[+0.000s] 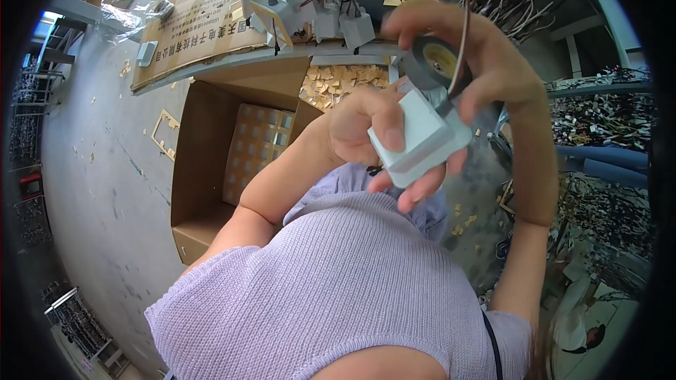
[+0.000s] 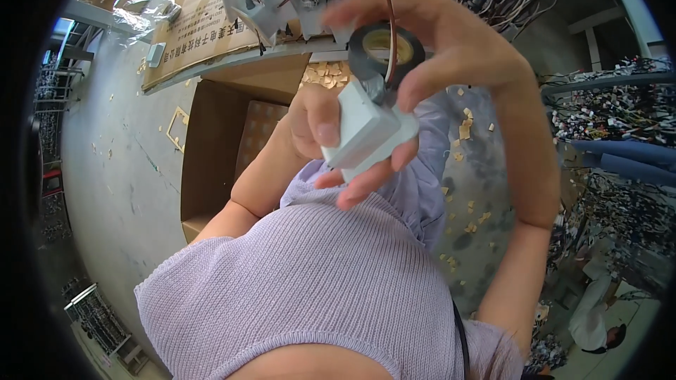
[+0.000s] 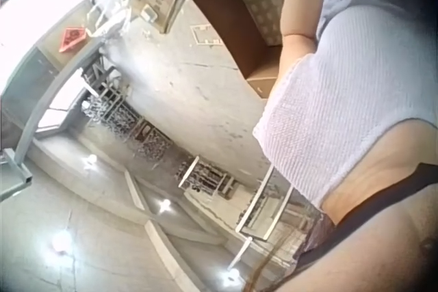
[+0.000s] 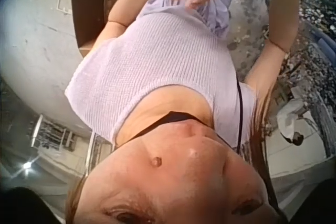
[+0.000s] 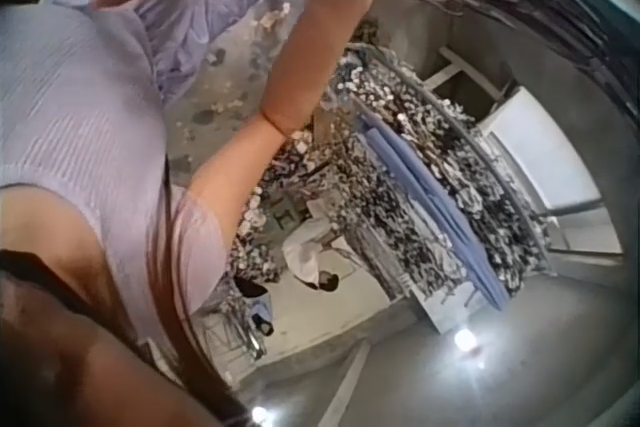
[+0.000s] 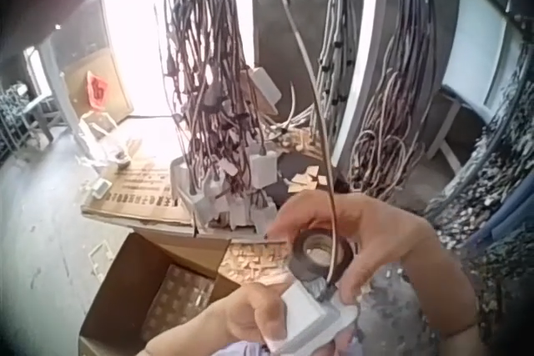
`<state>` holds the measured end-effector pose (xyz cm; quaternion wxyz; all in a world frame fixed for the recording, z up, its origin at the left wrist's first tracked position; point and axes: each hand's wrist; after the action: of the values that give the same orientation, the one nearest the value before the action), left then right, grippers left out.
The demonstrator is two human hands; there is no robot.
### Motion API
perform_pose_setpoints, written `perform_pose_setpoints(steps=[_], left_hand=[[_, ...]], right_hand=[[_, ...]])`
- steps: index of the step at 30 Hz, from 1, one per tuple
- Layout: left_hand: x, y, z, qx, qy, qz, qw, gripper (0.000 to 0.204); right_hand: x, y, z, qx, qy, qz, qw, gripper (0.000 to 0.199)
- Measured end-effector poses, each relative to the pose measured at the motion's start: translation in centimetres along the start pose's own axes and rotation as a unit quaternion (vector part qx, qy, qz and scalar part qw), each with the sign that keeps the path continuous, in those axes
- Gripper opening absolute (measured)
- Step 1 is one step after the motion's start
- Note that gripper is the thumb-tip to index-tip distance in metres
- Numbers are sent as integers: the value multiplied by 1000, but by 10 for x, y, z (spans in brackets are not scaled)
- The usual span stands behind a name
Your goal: Taping wires to plastic connectors as part of an assembly process.
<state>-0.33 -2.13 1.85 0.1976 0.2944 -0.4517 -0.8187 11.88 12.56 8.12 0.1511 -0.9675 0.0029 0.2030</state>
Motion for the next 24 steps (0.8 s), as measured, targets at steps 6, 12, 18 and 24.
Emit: perform_pose_setpoints(steps=[6,12,18,24], left_hand=[[11,5,-3,77,10,-43,996,58],[13,-8,6,-533,156,546,628,35],[10,11,8,-365,96,487,788,29],[13,3,7,-154,23,209,965,64]], right_hand=[[-14,-7,-3,21,32,-90,995,52],[11,15,-25,-18,274,171,946,40],[19,30,-28,-6,169,267,949,57],[6,8,-7,-9,71,80,994,60]])
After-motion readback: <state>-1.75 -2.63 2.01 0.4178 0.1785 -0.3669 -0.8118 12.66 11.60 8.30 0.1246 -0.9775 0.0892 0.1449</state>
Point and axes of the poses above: each hand's wrist, its own x-axis away from the middle knuckle, its own y-axis out of the palm, z = x × y, and after that the axes turned 7 degrees about -y, right-handed
